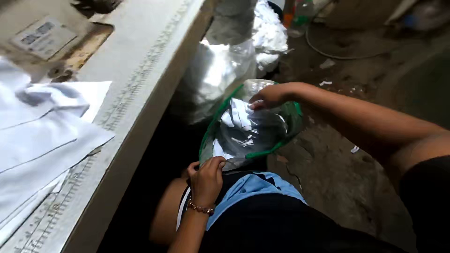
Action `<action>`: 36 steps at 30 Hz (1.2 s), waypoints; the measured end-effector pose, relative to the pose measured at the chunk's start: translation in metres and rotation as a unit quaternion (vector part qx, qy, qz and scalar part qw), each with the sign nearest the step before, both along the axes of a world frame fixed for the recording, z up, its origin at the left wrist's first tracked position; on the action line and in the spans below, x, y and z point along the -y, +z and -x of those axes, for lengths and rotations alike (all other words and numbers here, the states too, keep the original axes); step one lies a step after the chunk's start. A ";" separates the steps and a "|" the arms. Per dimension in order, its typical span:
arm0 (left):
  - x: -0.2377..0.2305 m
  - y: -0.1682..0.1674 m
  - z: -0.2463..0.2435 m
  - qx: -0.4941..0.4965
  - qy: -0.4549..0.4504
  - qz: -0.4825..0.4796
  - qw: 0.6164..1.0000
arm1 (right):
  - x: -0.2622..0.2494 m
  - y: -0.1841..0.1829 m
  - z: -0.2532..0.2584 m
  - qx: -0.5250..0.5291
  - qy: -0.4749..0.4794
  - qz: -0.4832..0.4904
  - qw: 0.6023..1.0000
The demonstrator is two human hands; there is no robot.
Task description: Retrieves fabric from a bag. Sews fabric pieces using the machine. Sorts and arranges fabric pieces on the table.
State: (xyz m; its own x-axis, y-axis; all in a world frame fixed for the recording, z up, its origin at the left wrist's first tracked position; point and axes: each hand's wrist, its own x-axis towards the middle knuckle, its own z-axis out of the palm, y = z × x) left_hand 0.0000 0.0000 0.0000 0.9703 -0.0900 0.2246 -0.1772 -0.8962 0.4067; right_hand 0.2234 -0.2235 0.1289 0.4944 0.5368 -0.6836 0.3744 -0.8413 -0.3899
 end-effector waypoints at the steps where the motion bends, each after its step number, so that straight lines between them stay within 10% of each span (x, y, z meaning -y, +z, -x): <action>1: 0.000 0.002 0.000 -0.015 -0.002 0.002 1.000 | 0.013 0.019 0.017 0.010 -0.002 -0.042 0.999; 7: -0.004 0.021 -0.001 -0.181 -0.051 0.024 0.982 | 0.129 -0.028 0.074 0.194 0.066 -0.153 0.967; 13: 0.023 0.052 -0.031 -0.477 -0.114 -0.138 0.860 | 0.111 -0.144 0.084 0.499 -0.013 -0.441 0.746; 18: 0.010 0.080 -0.022 -0.286 -0.123 -0.230 0.922 | 0.086 -0.098 0.069 0.406 -0.055 -0.443 0.798; 23: -0.009 0.066 -0.009 -0.152 -0.155 -0.119 0.969 | 0.084 -0.116 0.071 0.512 -0.126 -0.502 0.686; 26: -0.007 0.055 -0.019 -0.281 -0.122 -0.115 0.945 | 0.081 -0.137 0.069 0.474 -0.082 -0.432 0.763; 32: -0.017 0.074 -0.022 -0.377 -0.086 -0.119 0.915 | 0.042 -0.025 0.078 0.411 0.081 -0.184 0.889; 36: 0.004 0.072 -0.017 -0.385 -0.171 -0.033 0.906 | -0.005 -0.001 0.047 0.185 0.147 -0.077 0.969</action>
